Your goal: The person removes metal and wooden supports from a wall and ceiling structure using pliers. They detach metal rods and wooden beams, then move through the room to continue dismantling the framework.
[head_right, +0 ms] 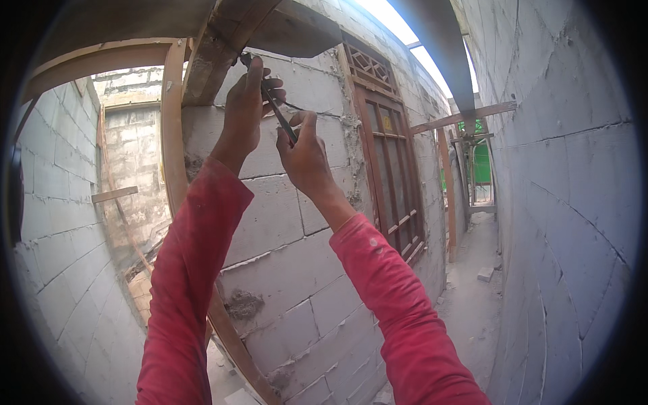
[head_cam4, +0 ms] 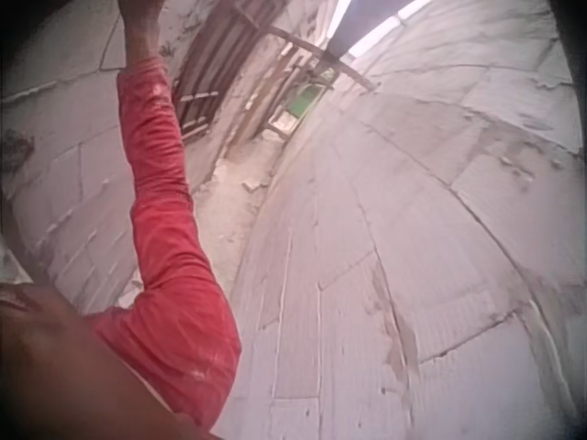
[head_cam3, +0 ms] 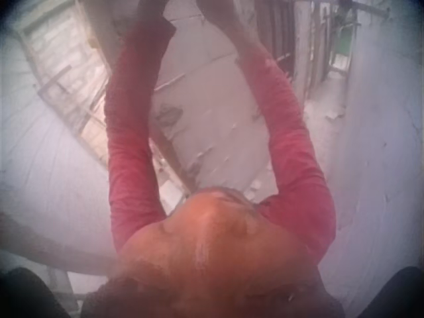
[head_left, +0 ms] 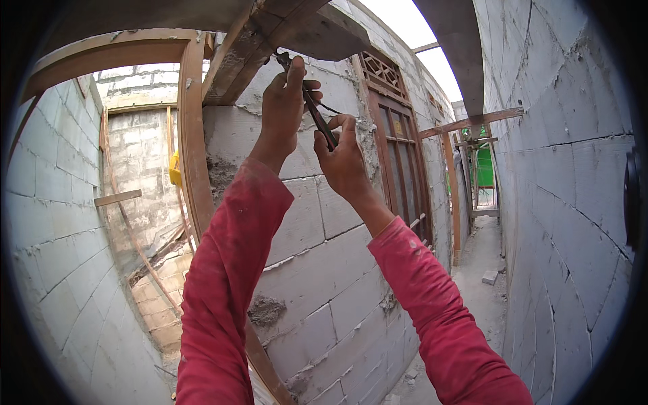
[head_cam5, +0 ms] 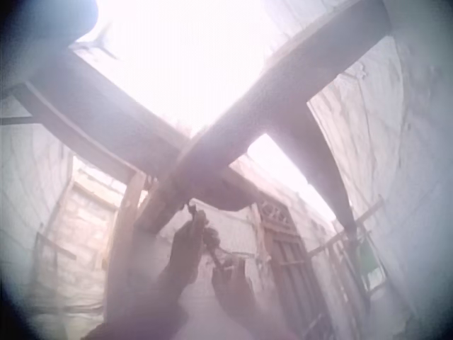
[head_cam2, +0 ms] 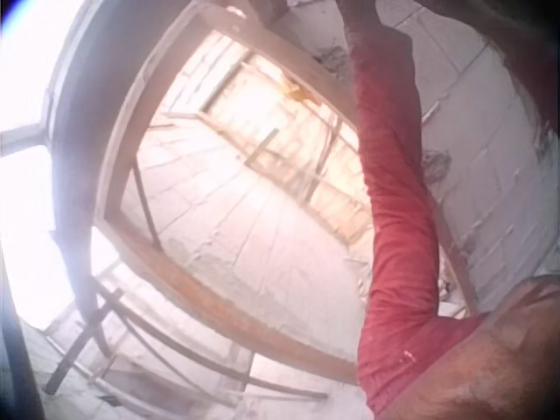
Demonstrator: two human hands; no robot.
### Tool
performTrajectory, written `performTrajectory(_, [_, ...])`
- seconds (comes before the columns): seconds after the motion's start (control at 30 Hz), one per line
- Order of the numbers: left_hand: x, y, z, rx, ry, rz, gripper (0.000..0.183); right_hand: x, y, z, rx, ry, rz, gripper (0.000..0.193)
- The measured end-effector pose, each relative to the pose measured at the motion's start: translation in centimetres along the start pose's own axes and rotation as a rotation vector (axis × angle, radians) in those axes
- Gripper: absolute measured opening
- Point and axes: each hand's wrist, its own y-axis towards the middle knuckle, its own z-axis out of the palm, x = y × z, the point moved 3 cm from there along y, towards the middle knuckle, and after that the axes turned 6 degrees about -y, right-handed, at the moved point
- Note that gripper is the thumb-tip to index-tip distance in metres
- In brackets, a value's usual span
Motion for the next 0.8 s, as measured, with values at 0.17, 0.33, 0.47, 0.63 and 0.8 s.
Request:
performTrajectory(0.17, [-1.5, 0.6, 2.5, -0.200, -0.096, -0.128, 0.049, 1.2, -1.6, 0.4, -0.352, -0.616, -0.355, 0.043])
performTrajectory(0.33, [-1.4, -0.1, 1.5, -0.145, -0.141, -0.064, 0.032, 1.7, -2.7, -0.5, 0.013, 0.097, -0.029, 0.050])
performTrajectory(0.47, [-1.1, 0.3, 1.6, -0.018, -0.435, -0.140, 0.028, 4.2, -0.6, -2.0, 0.487, 0.829, 0.277, 0.052])
performTrajectory(0.63, [-0.5, 2.3, -1.8, 0.408, -0.649, -0.257, 0.027, 3.8, -1.3, 0.7, 0.584, 1.091, 0.465, 0.031])
performTrajectory(0.8, [-3.3, -1.0, -1.3, 0.061, -0.027, -0.237, 0.031, 7.5, -2.9, 2.9, -0.016, -0.208, 0.260, 0.038])
